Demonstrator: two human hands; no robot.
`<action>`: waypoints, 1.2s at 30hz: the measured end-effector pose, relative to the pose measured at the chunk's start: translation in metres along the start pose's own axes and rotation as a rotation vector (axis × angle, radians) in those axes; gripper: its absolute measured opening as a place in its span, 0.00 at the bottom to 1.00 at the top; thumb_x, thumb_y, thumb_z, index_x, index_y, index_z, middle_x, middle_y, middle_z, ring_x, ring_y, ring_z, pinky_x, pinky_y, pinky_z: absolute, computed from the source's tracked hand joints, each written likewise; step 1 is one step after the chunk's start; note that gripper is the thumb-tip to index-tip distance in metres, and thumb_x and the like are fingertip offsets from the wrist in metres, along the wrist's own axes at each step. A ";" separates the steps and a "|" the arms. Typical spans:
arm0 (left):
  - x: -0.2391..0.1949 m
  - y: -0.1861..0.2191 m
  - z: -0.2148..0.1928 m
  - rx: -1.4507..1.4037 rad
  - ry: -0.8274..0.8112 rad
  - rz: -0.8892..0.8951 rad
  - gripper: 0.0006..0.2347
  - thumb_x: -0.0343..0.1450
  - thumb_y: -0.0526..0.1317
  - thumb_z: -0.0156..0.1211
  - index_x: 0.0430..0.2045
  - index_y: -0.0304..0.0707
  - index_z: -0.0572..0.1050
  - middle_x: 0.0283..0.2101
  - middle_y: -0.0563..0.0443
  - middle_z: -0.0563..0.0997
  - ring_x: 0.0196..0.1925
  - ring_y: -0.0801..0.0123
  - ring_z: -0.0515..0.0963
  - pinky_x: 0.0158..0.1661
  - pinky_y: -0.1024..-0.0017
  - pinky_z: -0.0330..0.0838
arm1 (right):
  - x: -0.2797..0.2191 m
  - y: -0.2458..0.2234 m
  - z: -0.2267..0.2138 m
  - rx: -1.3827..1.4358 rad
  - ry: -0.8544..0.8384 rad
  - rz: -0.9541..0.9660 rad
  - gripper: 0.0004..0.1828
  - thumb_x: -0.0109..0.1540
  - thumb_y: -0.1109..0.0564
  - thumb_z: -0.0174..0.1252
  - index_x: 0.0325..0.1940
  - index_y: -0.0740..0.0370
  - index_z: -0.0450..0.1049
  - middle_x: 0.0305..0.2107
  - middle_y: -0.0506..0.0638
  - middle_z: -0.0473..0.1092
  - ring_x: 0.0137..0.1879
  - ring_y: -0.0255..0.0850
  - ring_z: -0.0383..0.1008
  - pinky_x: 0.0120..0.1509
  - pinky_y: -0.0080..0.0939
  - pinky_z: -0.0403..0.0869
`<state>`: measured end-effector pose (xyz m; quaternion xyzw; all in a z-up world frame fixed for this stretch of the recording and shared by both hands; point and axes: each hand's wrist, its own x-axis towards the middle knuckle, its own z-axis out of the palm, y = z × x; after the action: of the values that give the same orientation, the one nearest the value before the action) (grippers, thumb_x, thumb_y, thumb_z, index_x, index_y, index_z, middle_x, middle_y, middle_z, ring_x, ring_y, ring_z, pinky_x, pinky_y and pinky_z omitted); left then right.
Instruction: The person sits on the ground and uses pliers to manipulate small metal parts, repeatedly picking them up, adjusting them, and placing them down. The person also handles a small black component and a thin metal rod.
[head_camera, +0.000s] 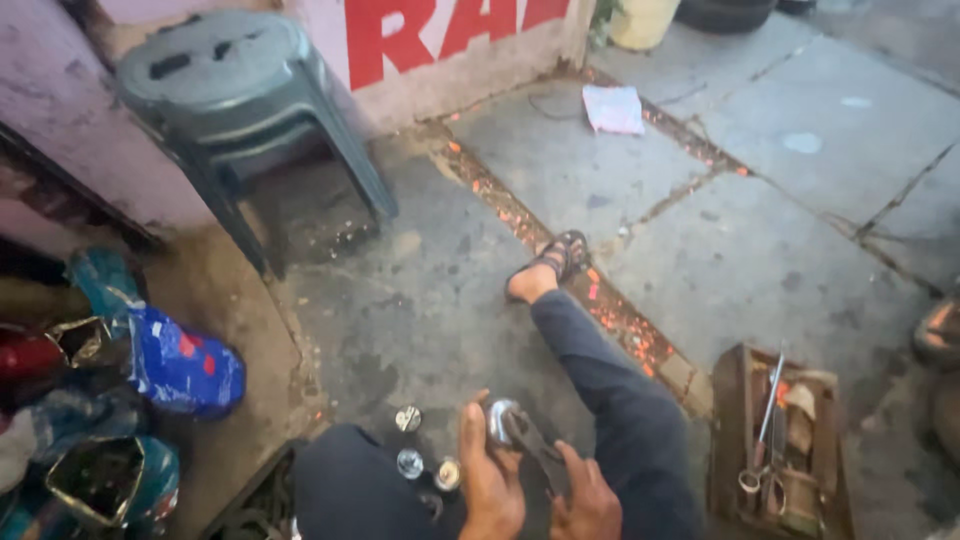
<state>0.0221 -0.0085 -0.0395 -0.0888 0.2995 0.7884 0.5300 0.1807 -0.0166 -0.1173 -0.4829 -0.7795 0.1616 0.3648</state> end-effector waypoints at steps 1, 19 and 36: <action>0.004 -0.002 0.000 0.018 -0.015 0.020 0.15 0.75 0.45 0.52 0.53 0.39 0.72 0.39 0.44 0.80 0.40 0.61 0.81 0.42 0.62 0.77 | -0.002 0.014 0.006 -0.037 -0.030 0.015 0.47 0.41 0.61 0.67 0.66 0.49 0.68 0.32 0.58 0.68 0.34 0.59 0.73 0.37 0.54 0.74; 0.028 0.005 -0.026 0.136 0.112 -0.155 0.15 0.73 0.52 0.59 0.41 0.40 0.78 0.34 0.41 0.84 0.30 0.63 0.82 0.19 0.77 0.63 | 0.011 0.017 -0.004 -0.326 0.093 -0.266 0.36 0.43 0.51 0.69 0.58 0.45 0.77 0.23 0.49 0.64 0.24 0.45 0.65 0.25 0.47 0.67; 0.003 0.016 -0.017 -0.203 -0.079 -0.060 0.17 0.72 0.52 0.59 0.49 0.42 0.72 0.42 0.43 0.81 0.40 0.58 0.81 0.45 0.61 0.76 | 0.026 -0.081 -0.040 -0.249 -0.226 -0.018 0.48 0.47 0.56 0.67 0.72 0.57 0.62 0.48 0.65 0.64 0.55 0.59 0.63 0.57 0.62 0.62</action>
<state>0.0041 -0.0203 -0.0487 -0.1198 0.1939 0.8015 0.5529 0.1517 -0.0374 -0.0304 -0.4960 -0.8339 0.1137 0.2138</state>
